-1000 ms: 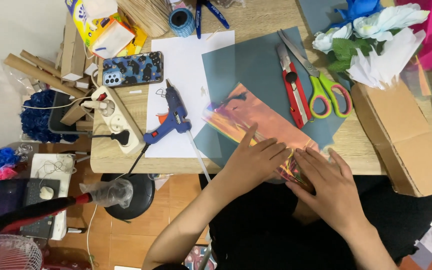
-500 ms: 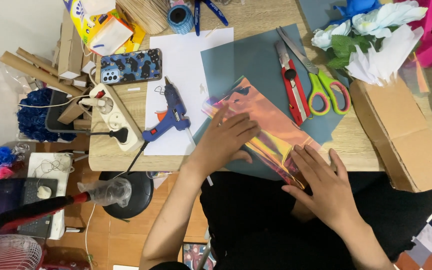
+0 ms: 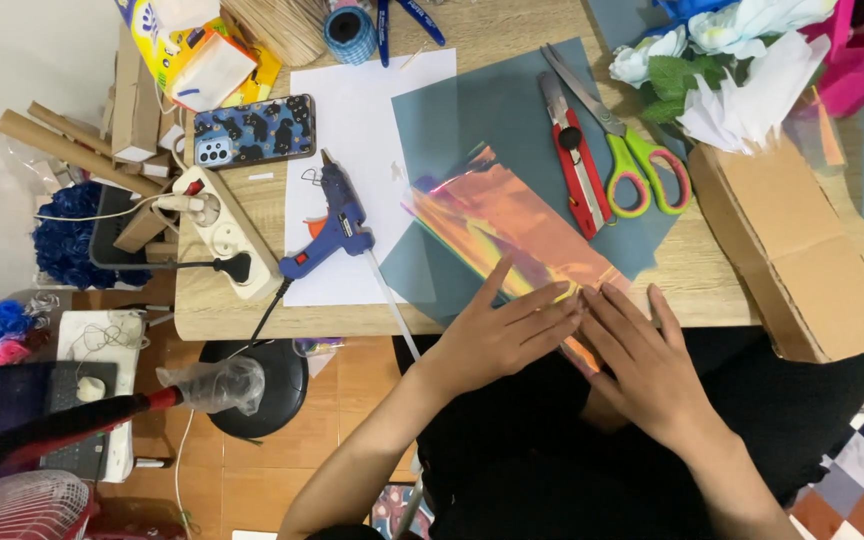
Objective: The person wraps a bouquet of artificial blue and white flowers in a cardboard box using iridescent paper. They fold the paper around the box and adjust the arrangement of the flowers and the wrapping material.
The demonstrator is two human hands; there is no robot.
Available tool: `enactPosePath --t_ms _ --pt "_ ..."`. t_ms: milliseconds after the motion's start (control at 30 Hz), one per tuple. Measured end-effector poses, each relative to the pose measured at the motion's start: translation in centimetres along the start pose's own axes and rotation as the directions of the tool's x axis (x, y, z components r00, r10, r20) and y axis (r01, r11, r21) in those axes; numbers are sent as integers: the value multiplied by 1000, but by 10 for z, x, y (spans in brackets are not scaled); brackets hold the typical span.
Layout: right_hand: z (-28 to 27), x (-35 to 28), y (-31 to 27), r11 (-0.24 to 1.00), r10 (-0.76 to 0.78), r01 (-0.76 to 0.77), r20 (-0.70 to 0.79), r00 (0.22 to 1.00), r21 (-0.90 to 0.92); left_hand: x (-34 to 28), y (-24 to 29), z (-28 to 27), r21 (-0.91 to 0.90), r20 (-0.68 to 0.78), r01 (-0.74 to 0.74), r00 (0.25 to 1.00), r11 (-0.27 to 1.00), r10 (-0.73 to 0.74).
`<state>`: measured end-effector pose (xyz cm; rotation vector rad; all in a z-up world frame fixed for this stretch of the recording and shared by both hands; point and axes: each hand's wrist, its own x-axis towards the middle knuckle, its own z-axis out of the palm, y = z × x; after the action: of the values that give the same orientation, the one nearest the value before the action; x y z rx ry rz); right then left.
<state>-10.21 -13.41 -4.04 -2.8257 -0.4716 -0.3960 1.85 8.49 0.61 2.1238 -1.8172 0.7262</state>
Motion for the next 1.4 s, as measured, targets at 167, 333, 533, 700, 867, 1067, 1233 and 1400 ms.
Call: enactPosePath --t_ms 167,333,533,700,867,1067,1233,1400 --pt "-15 6 -6 994 28 -13 -145 989 105 -23 55 -30 -353 6 592 775 724 -631" --pt "-20 9 -20 996 -29 50 -286 958 68 -55 111 23 -702 709 407 324 -585 -626" --pt "-55 -7 -19 976 -162 169 61 985 -137 -12 115 34 -641 768 121 115 -758 -630" --pt "-110 -28 61 956 291 -288 -338 895 61 -6 123 26 -700 714 171 149 -693 -684" --pt "-95 6 105 755 633 -627 -35 773 -191 -11 139 30 -735 677 250 203 -631 -708" --pt "-104 -17 46 665 745 -747 -61 664 -14 -20 151 14 -834 523 357 266 -421 -810" --pt "-48 -87 -3 587 804 -701 -186 565 405 -18 141 10 -906 410 273 374 -324 -831" --pt "0 -108 -45 329 718 -493 125 684 805 -16 129 31 -889 402 375 357 -265 -843"
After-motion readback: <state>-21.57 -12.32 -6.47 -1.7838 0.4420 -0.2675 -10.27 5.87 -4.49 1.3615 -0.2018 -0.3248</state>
